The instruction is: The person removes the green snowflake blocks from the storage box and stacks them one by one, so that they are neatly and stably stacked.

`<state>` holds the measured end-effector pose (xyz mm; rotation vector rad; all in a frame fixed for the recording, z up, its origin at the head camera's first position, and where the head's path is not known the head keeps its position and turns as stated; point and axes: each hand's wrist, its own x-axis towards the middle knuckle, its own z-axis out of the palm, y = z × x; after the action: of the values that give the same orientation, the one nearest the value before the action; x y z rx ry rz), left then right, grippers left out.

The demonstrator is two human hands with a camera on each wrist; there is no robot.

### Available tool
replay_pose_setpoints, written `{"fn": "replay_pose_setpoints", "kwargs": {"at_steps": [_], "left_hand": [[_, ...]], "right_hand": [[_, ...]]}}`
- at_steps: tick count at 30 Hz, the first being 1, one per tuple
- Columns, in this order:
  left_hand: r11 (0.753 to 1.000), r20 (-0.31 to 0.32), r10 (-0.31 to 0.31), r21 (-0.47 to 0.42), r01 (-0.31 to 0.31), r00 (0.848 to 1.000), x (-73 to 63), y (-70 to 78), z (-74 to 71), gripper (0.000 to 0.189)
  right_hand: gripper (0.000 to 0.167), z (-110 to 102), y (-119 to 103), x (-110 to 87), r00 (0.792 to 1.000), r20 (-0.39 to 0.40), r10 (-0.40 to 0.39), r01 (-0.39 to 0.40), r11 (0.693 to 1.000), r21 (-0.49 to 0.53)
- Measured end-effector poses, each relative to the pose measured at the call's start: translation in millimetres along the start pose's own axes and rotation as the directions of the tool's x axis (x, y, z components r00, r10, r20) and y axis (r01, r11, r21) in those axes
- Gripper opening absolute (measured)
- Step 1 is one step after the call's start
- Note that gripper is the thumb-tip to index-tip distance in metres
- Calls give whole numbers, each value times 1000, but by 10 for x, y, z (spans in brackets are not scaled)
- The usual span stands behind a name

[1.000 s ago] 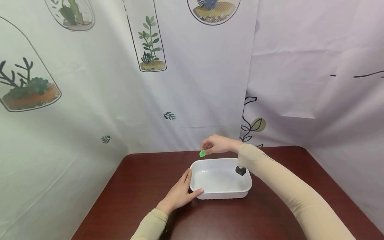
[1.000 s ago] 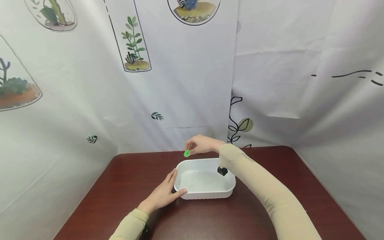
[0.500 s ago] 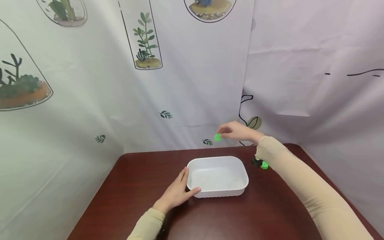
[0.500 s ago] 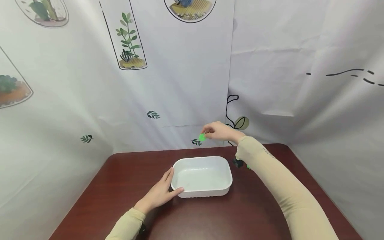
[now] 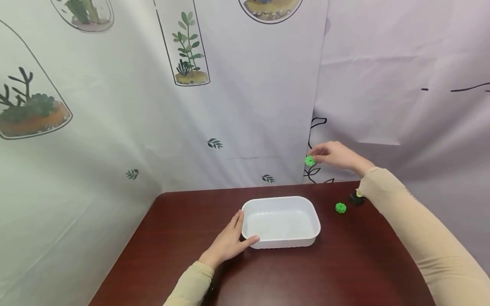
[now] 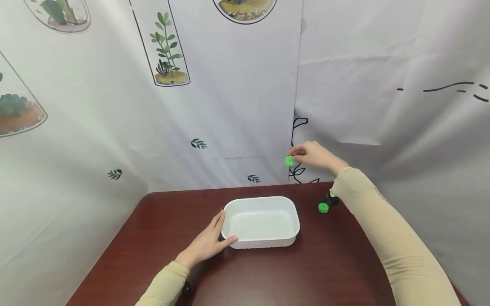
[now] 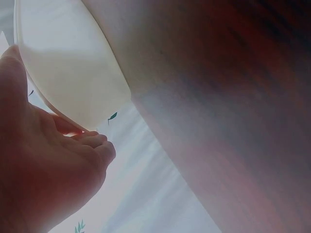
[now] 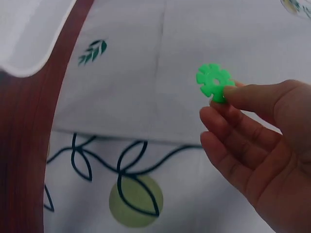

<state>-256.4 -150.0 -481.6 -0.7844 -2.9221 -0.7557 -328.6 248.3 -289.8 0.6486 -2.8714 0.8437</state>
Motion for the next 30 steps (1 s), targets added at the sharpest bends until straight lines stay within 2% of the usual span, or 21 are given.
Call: {"fn": "replay_pose_setpoints", "kwargs": {"at_steps": [7, 15, 20, 30], "left_hand": [[1000, 4, -22, 8, 22, 1000, -21, -27, -24, 110], [1000, -4, -18, 11, 18, 1000, -31, -42, -27, 109], [1000, -3, -15, 9, 15, 1000, -15, -39, -15, 110], [1000, 4, 1, -5, -1, 1000, 26, -10, -5, 109]], "right_hand": [[31, -75, 182, -89, 995, -47, 86, -86, 996, 16], [32, -90, 351, -178, 986, -103, 135, -134, 991, 14], [32, -84, 430, -267, 977, -104, 186, -183, 982, 36], [34, -55, 616, -432, 974, -75, 213, -208, 976, 67]]}}
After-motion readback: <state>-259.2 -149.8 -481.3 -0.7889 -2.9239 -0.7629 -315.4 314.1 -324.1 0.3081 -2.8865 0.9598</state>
